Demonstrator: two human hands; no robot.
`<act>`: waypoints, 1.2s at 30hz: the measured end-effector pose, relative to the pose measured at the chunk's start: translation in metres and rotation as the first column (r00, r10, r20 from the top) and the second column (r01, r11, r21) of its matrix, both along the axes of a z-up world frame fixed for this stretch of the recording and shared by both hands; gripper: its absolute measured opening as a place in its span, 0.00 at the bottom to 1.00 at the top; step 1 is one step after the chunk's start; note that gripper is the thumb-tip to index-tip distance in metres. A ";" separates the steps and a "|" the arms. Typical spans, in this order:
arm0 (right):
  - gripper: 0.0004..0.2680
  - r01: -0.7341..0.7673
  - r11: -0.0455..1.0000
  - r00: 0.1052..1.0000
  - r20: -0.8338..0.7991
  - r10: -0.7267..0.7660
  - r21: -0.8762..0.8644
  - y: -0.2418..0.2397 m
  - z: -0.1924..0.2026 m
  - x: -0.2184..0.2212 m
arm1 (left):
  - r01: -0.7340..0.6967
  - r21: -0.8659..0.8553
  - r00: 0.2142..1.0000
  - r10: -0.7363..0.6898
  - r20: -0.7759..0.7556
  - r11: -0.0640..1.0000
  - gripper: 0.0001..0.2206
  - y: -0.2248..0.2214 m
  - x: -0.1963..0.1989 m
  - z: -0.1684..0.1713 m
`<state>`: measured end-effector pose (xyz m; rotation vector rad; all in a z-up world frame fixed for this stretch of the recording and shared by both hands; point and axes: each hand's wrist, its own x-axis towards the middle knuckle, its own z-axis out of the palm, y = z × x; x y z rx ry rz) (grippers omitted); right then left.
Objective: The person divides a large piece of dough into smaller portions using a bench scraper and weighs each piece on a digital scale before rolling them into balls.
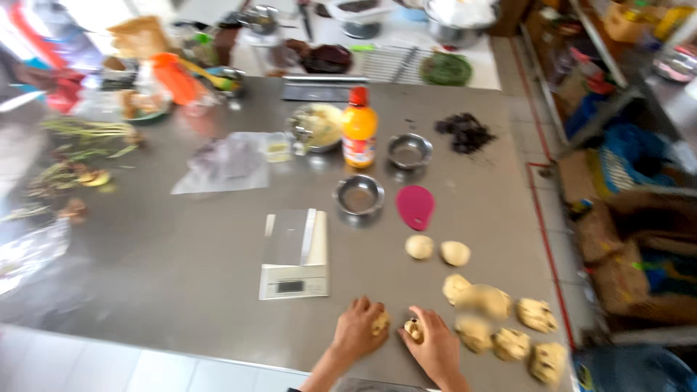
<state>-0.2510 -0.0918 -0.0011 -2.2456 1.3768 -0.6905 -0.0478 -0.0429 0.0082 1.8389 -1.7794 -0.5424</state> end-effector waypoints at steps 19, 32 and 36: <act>0.08 -0.020 0.949 0.999 -0.044 0.006 -0.314 -0.064 -0.063 0.025 | -0.007 -0.483 0.997 0.041 0.060 0.876 0.18 0.020 0.071 -0.045; 0.10 -0.020 0.960 0.997 -0.082 -0.003 -0.281 -0.060 -0.065 0.032 | 0.324 -0.177 0.945 -0.309 0.103 0.930 0.18 0.029 0.093 -0.033; 0.13 -0.016 0.940 1.000 0.003 0.018 -0.341 -0.056 -0.064 0.045 | 0.204 -0.443 0.979 -0.186 0.084 0.873 0.14 -0.013 0.040 -0.062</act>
